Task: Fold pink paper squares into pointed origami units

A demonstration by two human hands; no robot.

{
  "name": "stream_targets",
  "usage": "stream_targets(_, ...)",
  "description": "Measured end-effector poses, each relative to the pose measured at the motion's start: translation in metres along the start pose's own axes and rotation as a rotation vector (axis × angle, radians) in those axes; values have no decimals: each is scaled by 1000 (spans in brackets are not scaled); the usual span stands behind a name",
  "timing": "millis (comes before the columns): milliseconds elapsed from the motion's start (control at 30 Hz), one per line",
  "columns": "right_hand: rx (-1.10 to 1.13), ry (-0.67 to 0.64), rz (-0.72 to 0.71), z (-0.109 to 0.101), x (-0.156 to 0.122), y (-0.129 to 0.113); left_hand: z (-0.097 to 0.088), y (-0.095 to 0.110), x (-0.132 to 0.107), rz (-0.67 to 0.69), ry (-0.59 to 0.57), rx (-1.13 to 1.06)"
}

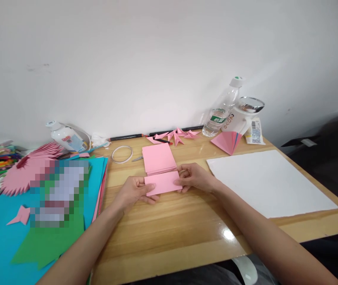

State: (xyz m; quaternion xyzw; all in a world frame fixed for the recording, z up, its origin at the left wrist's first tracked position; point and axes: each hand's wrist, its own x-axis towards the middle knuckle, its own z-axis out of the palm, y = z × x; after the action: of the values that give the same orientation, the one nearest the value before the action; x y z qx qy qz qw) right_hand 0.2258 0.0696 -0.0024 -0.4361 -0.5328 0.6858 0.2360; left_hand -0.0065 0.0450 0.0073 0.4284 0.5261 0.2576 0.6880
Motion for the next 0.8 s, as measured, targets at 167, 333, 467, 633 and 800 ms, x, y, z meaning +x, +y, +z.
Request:
stream_targets(167,-3,-1,-12,1,0,1,0,0,0,1,2,5)
stream_targets(333,-43,-19,-75,0,0,4,2,1,-1,44,15,26)
stream_targets(467,-112,-44,-191,2,-2,3,7,1,-5,52,-43,75)
stream_targets(633,-216,-130,-220,13,-8,-3,21,-1,-11,1,-125,147)
stream_targets(800,-279,-83,-176,19,-10,-4,31,0,-14,-35,-81,136)
